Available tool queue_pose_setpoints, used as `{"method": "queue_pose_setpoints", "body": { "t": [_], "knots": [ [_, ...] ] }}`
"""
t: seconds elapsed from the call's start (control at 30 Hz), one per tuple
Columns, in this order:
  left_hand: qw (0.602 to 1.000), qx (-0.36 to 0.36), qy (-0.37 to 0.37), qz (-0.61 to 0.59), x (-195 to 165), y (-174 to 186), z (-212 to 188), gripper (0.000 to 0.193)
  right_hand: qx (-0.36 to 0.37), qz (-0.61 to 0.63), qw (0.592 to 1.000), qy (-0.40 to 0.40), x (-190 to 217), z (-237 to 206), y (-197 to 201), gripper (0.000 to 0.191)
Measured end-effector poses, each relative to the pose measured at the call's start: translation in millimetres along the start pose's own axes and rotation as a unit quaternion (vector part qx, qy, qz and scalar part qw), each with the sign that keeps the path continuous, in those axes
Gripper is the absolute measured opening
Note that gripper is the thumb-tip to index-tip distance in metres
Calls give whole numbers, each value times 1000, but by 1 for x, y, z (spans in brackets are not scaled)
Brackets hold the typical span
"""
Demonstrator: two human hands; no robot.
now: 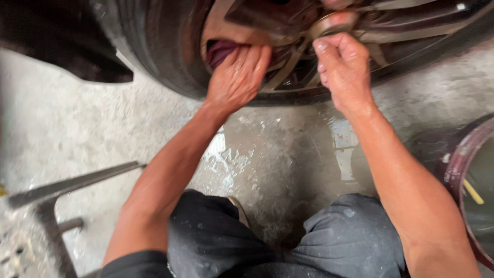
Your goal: The person crouches beside a pickup truck and cleans its alloy wheels. They dip a purple cloth into a bucket of water, scrub the tire sidewalls and wheel spokes by hand, wring the cloth, and repeat the wiping across the rims and lug areas.
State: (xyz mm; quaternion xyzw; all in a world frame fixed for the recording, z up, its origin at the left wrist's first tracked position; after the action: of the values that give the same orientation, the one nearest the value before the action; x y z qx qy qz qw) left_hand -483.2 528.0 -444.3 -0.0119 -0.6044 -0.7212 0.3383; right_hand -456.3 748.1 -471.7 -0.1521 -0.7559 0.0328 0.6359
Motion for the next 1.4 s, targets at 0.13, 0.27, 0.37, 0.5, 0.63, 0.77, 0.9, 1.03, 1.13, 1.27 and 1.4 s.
{"method": "queue_pose_setpoints", "body": {
  "t": [0.13,0.27,0.37,0.5,0.63,0.77,0.9,1.03,1.13,1.27,1.4],
  "knots": [
    [999,-2,-28,39,2,18,-3,55,23,-7,1000,13,4,-5,-13,10],
    [955,35,-214,202,13,43,-56,50,12,-31,999,29,5,-8,4,8],
    [972,6,-211,107,19,49,-62,44,-22,-25,999,22,4,-3,21,8],
    [978,-29,-184,91,9,32,-26,51,-30,-2,1000,-10,-3,4,18,9],
    [991,-75,-105,46,1,22,-22,45,-6,2,1000,-3,-3,4,0,10],
    [987,3,-150,63,12,23,-59,43,15,-4,1000,-8,-2,-1,-7,8],
    [974,-2,-199,111,17,47,-69,41,-10,-12,1000,-11,-1,-3,4,8],
    [970,-45,-197,134,12,97,-67,35,-5,-13,1000,-4,-1,0,10,8],
    [966,-69,-207,139,20,114,-62,39,-6,-12,1000,-7,-5,5,6,9],
    [964,-102,-154,192,38,95,-52,35,2,-41,999,-10,-14,9,-3,9],
    [962,-18,-166,215,19,32,-59,40,9,-33,999,-6,-20,10,1,7]
  ]
}}
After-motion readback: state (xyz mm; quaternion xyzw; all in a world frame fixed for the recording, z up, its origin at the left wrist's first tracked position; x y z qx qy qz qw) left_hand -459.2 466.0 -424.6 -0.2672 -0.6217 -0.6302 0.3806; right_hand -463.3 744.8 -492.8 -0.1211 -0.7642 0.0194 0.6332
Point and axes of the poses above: each hand's wrist, its own z-axis towards the middle knuckle, its own y-axis out of the back of the hand, x = y × z, the point moved 5 cm from there along z, towards the middle knuckle, and after that the axes turned 9 degrees about -y, right-handed, at the moved point
